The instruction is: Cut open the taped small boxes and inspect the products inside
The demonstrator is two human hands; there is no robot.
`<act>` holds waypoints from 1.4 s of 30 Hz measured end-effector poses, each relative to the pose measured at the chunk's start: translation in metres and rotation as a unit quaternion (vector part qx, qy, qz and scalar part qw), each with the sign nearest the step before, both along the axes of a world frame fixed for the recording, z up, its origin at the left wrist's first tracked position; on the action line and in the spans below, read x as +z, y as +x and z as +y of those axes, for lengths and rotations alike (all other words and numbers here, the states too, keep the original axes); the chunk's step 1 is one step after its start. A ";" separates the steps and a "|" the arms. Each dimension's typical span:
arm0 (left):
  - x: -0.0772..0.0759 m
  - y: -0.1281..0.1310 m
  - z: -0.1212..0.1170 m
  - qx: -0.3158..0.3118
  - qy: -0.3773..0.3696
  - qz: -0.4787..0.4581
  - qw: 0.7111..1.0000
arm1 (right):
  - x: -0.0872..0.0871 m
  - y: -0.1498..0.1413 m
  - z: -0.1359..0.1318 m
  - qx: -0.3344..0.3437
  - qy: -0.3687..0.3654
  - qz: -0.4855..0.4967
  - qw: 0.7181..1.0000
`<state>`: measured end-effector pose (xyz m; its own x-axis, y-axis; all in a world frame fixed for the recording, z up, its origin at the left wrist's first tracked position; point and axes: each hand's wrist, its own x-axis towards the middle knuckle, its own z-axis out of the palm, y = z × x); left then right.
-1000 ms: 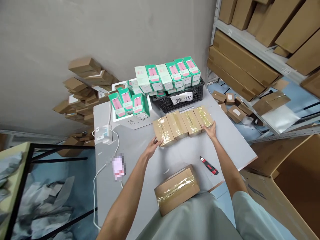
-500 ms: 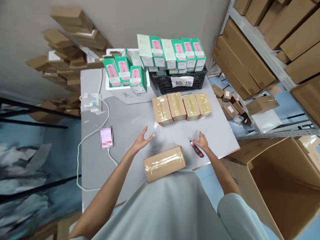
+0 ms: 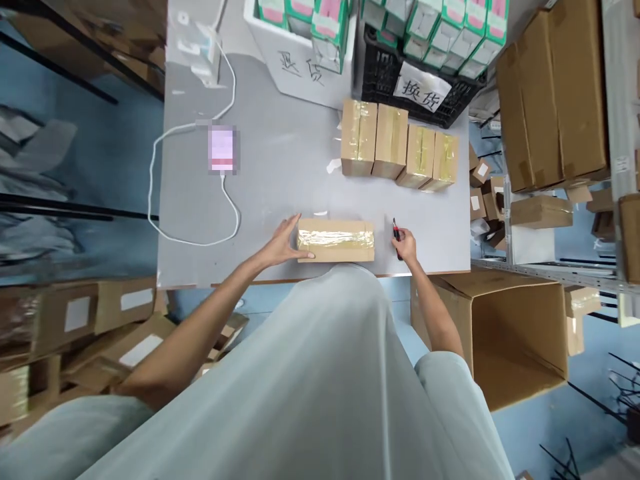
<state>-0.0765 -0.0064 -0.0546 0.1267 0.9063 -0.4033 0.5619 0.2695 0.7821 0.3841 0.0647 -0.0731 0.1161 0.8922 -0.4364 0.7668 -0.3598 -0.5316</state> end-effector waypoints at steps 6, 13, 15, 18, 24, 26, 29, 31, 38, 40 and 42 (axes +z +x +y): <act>-0.006 0.013 -0.003 -0.028 0.036 -0.010 0.999 | 0.053 -0.014 0.007 0.076 0.085 0.086 0.990; -0.011 0.025 -0.007 -0.034 0.087 -0.036 0.995 | 0.109 -0.101 0.003 0.402 0.037 0.030 0.915; -0.013 0.023 -0.005 -0.044 0.088 -0.042 0.994 | 0.115 -0.133 0.001 0.481 0.020 -0.008 0.877; -0.016 0.019 -0.001 -0.052 0.084 -0.058 0.993 | 0.118 -0.171 0.002 0.539 0.007 -0.056 0.840; -0.021 0.019 0.003 -0.060 0.074 -0.081 0.992 | 0.120 -0.194 0.016 0.577 -0.003 -0.076 0.813; -0.022 0.020 0.003 -0.057 0.073 -0.099 0.991 | 0.119 -0.195 0.018 0.586 -0.004 -0.080 0.807; -0.022 0.021 0.002 -0.044 0.072 -0.122 0.989 | 0.118 -0.198 0.017 0.586 -0.011 -0.088 0.805; -0.019 0.022 0.002 -0.041 0.075 -0.127 0.988 | 0.120 -0.201 0.015 0.582 -0.017 -0.098 0.807; -0.014 0.023 0.001 -0.055 0.088 -0.111 0.988 | 0.137 -0.210 0.008 0.575 -0.032 -0.126 0.808; -0.016 0.022 0.001 -0.054 0.090 -0.107 0.989 | 0.142 -0.214 0.006 0.575 -0.039 -0.144 0.804; -0.017 0.023 0.001 -0.049 0.093 -0.103 0.989 | 0.149 -0.220 0.003 0.575 -0.046 -0.167 0.799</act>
